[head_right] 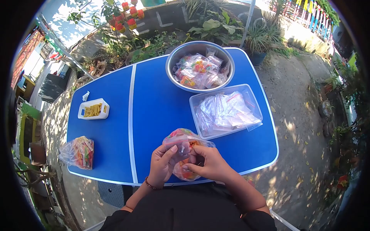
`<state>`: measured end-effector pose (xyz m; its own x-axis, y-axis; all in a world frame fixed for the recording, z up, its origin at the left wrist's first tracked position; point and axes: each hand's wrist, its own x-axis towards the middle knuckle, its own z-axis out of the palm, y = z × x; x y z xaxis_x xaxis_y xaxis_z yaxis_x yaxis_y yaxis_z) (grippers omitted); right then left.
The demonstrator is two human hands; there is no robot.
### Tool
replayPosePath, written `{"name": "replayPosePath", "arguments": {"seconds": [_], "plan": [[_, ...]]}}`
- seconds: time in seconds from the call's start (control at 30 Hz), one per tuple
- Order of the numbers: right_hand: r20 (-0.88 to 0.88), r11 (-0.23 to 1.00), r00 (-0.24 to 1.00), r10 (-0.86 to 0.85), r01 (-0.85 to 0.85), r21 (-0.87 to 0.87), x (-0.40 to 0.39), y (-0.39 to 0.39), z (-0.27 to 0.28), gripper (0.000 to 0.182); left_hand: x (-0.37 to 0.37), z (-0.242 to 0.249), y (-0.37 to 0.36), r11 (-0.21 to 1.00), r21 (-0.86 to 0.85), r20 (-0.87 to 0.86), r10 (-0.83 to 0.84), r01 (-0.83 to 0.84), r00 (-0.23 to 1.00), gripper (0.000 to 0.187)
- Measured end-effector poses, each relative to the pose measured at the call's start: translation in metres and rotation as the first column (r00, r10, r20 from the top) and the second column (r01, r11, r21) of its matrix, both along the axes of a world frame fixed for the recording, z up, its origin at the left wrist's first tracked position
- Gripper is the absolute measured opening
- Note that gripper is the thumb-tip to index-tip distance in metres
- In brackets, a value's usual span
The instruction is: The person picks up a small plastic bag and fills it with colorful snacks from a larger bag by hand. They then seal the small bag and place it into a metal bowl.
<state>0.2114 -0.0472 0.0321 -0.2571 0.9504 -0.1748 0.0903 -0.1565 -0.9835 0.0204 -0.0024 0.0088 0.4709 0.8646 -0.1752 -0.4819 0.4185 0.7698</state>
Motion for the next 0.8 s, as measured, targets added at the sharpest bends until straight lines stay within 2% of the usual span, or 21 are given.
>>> {"name": "replayPosePath", "arguments": {"seconds": [0.1,0.13,0.23,0.33,0.4,0.53,0.63,0.73,0.8], "plan": [[-0.058,0.994,0.993,-0.104,0.105,0.007,0.001,0.000,0.010,0.015,-0.007,0.004,0.003,0.999,-0.021,0.019,0.044,-0.044,0.999,0.026],[-0.016,0.989,0.990,-0.143,0.143,0.030,0.004,-0.001,0.005,0.013,-0.009,0.005,0.004,0.997,-0.035,0.037,0.064,-0.063,0.997,0.026],[0.250,0.977,0.946,-0.205,0.182,0.111,0.002,0.003,0.013,0.010,-0.014,0.005,0.007,0.992,0.021,-0.096,0.124,-0.123,0.988,0.025],[0.480,0.945,0.859,-0.179,0.014,0.327,-0.001,0.003,-0.005,0.012,-0.017,-0.002,0.006,0.982,0.113,-0.182,0.168,-0.149,0.969,0.021],[0.604,0.909,0.769,-0.209,-0.075,0.410,-0.008,0.005,-0.012,0.013,-0.018,-0.002,0.005,0.977,0.167,-0.179,0.161,-0.132,0.971,0.019],[0.752,0.881,0.590,-0.294,-0.138,0.452,-0.027,0.006,-0.017,0.014,-0.019,0.000,0.002,0.973,0.213,-0.237,0.135,-0.084,0.962,0.020],[0.763,0.878,0.575,-0.294,-0.153,0.454,-0.028,0.009,-0.027,0.014,-0.019,-0.004,0.001,0.973,0.218,-0.261,0.132,-0.075,0.956,0.018],[0.627,0.854,0.692,-0.358,-0.030,0.520,-0.022,0.011,-0.019,0.012,-0.019,-0.003,0.001,0.973,0.218,-0.304,0.134,-0.068,0.943,0.019],[0.485,0.895,0.804,-0.345,0.126,0.428,-0.017,0.012,-0.010,0.011,-0.020,-0.003,0.001,0.970,0.236,-0.317,0.135,-0.060,0.939,0.020]]}}
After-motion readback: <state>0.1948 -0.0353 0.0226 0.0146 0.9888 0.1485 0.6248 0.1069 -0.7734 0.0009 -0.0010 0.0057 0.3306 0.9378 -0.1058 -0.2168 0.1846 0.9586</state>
